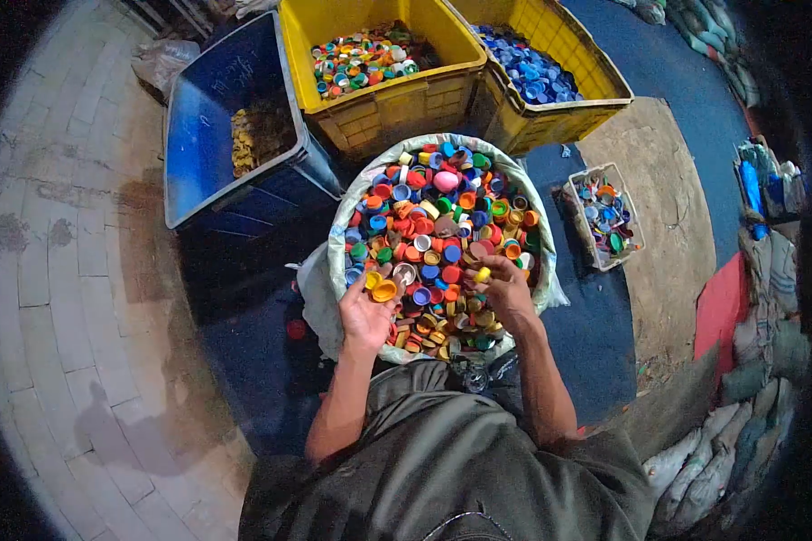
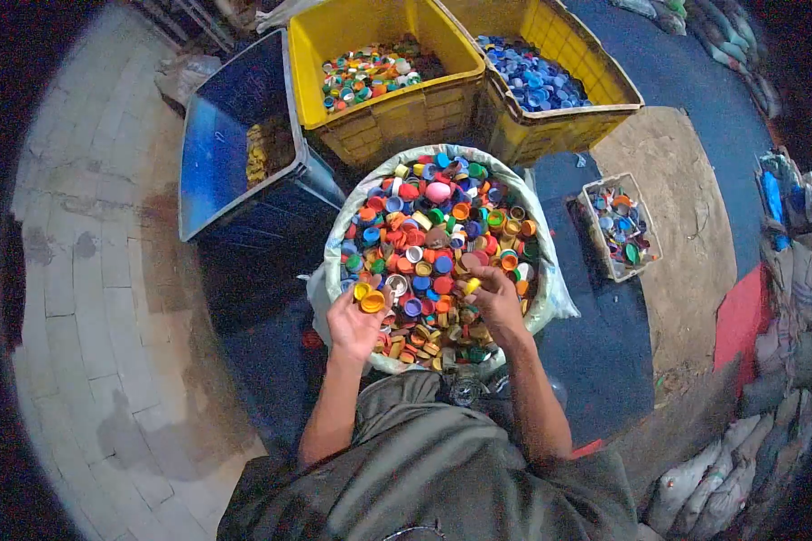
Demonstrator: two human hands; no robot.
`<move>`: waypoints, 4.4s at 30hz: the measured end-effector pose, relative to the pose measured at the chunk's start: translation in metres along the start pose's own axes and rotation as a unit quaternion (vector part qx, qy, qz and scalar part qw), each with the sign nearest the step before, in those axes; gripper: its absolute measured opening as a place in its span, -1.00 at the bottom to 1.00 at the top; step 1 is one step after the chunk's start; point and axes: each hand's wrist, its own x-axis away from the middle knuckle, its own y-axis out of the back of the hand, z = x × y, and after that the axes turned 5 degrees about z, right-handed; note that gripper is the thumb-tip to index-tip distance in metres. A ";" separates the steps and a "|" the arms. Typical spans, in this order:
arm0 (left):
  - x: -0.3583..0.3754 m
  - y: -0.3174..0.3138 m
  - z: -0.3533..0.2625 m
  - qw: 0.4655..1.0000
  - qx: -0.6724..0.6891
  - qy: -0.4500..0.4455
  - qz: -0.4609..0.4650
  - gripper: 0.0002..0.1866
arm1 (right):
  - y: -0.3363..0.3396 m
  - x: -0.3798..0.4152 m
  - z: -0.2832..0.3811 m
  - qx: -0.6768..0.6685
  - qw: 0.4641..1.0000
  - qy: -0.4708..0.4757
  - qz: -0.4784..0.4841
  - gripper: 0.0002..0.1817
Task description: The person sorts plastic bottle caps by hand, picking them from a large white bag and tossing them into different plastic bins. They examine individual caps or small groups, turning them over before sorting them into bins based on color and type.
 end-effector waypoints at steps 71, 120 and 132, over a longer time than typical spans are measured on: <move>-0.006 0.017 -0.021 0.999 -0.034 -0.003 -0.006 -0.78 | -0.083 -0.211 0.081 0.634 0.757 0.026 -0.155 -0.51; -0.016 -0.098 0.035 0.629 -0.692 -0.334 0.121 -0.48 | -0.052 -0.038 0.024 0.146 0.966 0.206 0.059 -0.63; -0.026 -0.081 0.040 0.757 -0.581 -0.272 0.125 -0.71 | -0.055 -0.031 0.024 0.121 0.964 0.228 0.071 -0.63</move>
